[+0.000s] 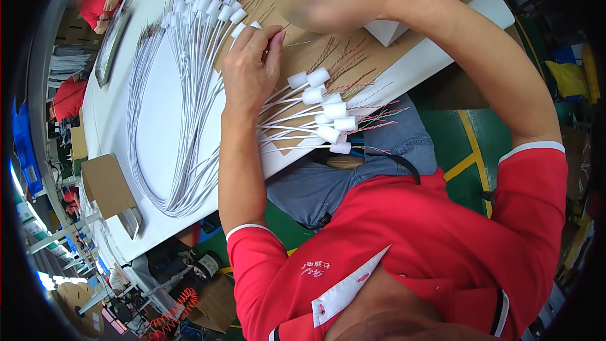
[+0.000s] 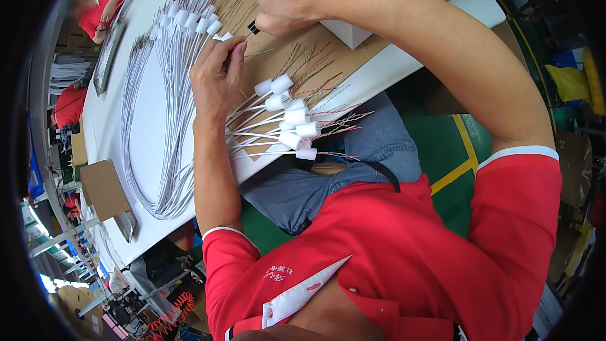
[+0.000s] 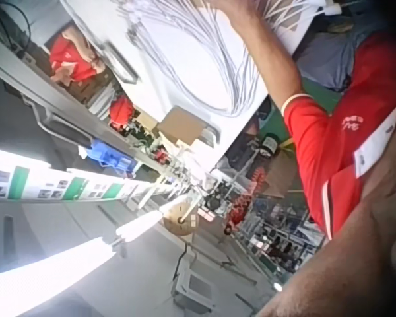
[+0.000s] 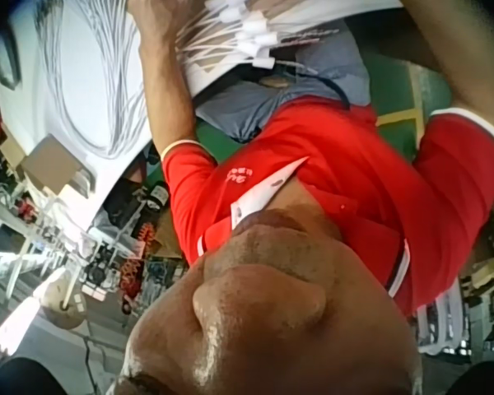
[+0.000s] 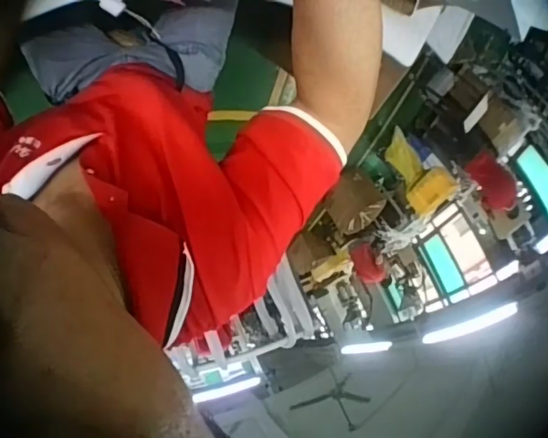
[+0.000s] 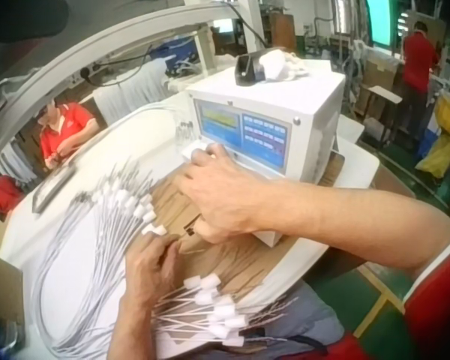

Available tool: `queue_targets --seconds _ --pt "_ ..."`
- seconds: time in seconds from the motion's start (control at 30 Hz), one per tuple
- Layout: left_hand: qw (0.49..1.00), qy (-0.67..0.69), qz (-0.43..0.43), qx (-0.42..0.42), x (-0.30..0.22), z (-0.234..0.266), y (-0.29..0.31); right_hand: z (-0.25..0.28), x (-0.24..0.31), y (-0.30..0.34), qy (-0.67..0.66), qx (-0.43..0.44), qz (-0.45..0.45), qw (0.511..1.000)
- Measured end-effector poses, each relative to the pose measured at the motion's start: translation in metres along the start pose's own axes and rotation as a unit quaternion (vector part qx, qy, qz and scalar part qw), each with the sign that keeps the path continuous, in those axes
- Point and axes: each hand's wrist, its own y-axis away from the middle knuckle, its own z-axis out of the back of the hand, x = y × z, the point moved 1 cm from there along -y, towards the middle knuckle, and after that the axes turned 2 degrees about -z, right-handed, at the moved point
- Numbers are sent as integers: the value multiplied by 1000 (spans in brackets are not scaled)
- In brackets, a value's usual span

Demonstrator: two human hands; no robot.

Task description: The person strips the ends of wires using a wire stripping machine and slides foam sleeves onto the wires by hand.

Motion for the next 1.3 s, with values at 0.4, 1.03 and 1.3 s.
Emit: queue_targets --seconds 0.4,1.03,1.3 --pt "1000 1 -5 -3 1 -4 -1 -3 -1 1 -2 5 3 1000" --pt "945 169 221 172 32 38 19 -7 1 0 134 63 83 986" --pt "942 241 114 205 34 64 21 12 12 1 97 99 84 987"
